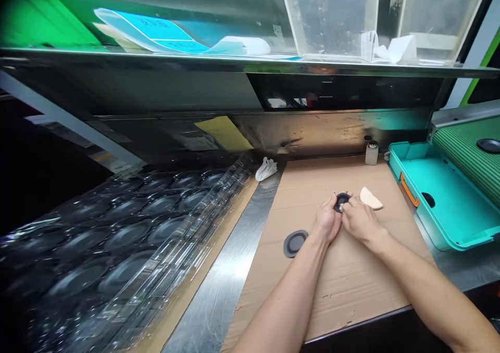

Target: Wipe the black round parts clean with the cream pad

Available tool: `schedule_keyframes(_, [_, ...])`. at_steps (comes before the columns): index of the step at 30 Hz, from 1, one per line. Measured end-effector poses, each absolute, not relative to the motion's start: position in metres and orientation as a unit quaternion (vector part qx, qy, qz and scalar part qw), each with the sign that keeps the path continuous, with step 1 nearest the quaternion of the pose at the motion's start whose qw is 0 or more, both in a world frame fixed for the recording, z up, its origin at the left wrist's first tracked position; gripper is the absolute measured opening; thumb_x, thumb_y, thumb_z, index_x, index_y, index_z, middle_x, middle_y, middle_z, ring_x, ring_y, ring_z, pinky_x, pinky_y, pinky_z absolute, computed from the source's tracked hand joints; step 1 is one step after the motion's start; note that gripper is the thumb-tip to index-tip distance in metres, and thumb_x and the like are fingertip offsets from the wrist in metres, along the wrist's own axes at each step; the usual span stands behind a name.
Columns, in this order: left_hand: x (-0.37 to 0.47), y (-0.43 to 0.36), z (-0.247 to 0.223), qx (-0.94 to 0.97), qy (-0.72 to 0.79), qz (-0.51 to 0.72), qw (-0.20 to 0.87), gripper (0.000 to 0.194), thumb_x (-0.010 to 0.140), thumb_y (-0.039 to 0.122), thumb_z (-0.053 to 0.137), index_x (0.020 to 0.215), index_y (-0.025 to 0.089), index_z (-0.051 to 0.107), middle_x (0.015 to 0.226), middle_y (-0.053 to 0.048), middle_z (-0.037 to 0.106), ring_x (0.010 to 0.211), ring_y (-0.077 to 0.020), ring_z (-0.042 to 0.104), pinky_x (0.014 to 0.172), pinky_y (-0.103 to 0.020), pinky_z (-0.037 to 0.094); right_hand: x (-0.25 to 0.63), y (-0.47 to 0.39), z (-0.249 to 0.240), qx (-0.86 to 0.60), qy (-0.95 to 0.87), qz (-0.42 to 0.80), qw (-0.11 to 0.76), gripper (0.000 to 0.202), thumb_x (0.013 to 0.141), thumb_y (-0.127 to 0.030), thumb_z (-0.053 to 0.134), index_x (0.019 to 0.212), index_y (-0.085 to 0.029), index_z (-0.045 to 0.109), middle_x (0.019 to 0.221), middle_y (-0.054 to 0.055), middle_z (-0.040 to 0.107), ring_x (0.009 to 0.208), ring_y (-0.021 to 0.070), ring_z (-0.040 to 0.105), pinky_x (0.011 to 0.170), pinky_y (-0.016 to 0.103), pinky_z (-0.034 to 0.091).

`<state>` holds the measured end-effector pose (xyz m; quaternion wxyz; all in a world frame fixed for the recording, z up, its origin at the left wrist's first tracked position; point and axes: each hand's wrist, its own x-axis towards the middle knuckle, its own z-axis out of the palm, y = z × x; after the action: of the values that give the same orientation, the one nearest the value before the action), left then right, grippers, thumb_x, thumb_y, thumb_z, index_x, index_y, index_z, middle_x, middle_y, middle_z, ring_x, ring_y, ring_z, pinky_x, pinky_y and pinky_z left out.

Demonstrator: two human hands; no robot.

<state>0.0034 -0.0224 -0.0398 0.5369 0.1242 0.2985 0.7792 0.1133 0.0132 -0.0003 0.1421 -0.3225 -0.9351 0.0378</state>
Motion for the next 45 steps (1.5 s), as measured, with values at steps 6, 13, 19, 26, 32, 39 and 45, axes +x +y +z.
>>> schedule_keyframes(6, [0.006, -0.023, -0.040, 0.125, 0.313, 0.787, 0.516, 0.017, 0.096, 0.027, 0.061, 0.091, 0.013, 0.071, 0.092, -0.008, 0.074, 0.101, -0.0211, 0.070, 0.100, -0.036, 0.051, 0.103, 0.018, -0.006, -0.365, -0.903, 0.064, 0.217, 0.022, 0.102, -0.024, 0.045, 0.102, -0.021, 0.067, 0.101, 0.008, 0.067, 0.090, 0.0199, 0.063, 0.076, 0.027, 0.044])
schedule_keyframes(13, [0.003, -0.023, -0.042, 0.118, 0.318, 0.773, 0.536, 0.019, 0.096, 0.028, 0.060, 0.095, 0.013, 0.071, 0.098, -0.011, 0.075, 0.103, -0.0229, 0.070, 0.098, -0.039, 0.052, 0.116, 0.024, 0.000, -0.257, -0.938, 0.138, 0.185, 0.016, 0.095, -0.015, 0.055, 0.091, -0.021, 0.069, 0.104, 0.005, 0.069, 0.094, 0.0178, 0.063, 0.080, 0.026, 0.044])
schedule_keyframes(19, [0.006, -0.024, -0.038, 0.101, 0.315, 0.792, 0.513, 0.016, 0.095, 0.022, 0.060, 0.086, 0.014, 0.071, 0.087, -0.006, 0.073, 0.090, -0.0151, 0.070, 0.095, -0.029, 0.052, 0.109, 0.019, -0.002, -0.286, -0.932, 0.072, 0.209, 0.021, 0.102, -0.021, 0.047, 0.102, -0.021, 0.068, 0.103, 0.007, 0.067, 0.096, 0.0184, 0.060, 0.083, 0.027, 0.044])
schedule_keyframes(26, [0.007, -0.023, -0.038, 0.097, 0.306, 0.792, 0.520, 0.018, 0.096, 0.019, 0.058, 0.085, 0.013, 0.070, 0.087, -0.004, 0.072, 0.080, -0.0114, 0.068, 0.090, -0.025, 0.052, 0.100, 0.020, -0.001, -0.361, -0.912, 0.027, 0.193, 0.026, 0.104, -0.024, 0.042, 0.101, -0.020, 0.067, 0.101, 0.009, 0.066, 0.095, 0.0214, 0.061, 0.082, 0.030, 0.043])
schedule_keyframes(32, [0.006, -0.024, -0.041, 0.125, 0.314, 0.781, 0.525, 0.018, 0.094, 0.028, 0.064, 0.092, 0.012, 0.072, 0.095, -0.012, 0.076, 0.095, -0.0219, 0.072, 0.098, -0.039, 0.052, 0.113, 0.006, -0.002, -0.408, -0.900, 0.050, 0.144, 0.024, 0.100, -0.020, 0.045, 0.106, -0.018, 0.068, 0.109, 0.011, 0.069, 0.094, 0.0225, 0.064, 0.077, 0.031, 0.044])
schedule_keyframes(39, [0.006, -0.022, -0.048, 0.122, 0.307, 0.797, 0.506, 0.019, 0.094, 0.029, 0.063, 0.091, 0.012, 0.073, 0.095, -0.009, 0.076, 0.095, -0.0187, 0.072, 0.101, -0.034, 0.050, 0.100, 0.009, -0.003, -0.348, -0.912, 0.073, 0.207, 0.023, 0.103, -0.022, 0.042, 0.103, -0.018, 0.065, 0.105, 0.009, 0.068, 0.097, 0.0198, 0.063, 0.082, 0.027, 0.043])
schedule_keyframes(45, [0.001, -0.020, -0.044, 0.096, 0.311, 0.799, 0.506, 0.024, 0.099, 0.027, 0.054, 0.105, 0.011, 0.070, 0.103, -0.014, 0.076, 0.098, -0.0229, 0.073, 0.097, -0.041, 0.054, 0.111, 0.009, -0.001, -0.433, -0.887, 0.083, 0.141, 0.024, 0.098, -0.020, 0.046, 0.107, -0.015, 0.067, 0.104, 0.011, 0.071, 0.087, 0.0215, 0.065, 0.071, 0.029, 0.040])
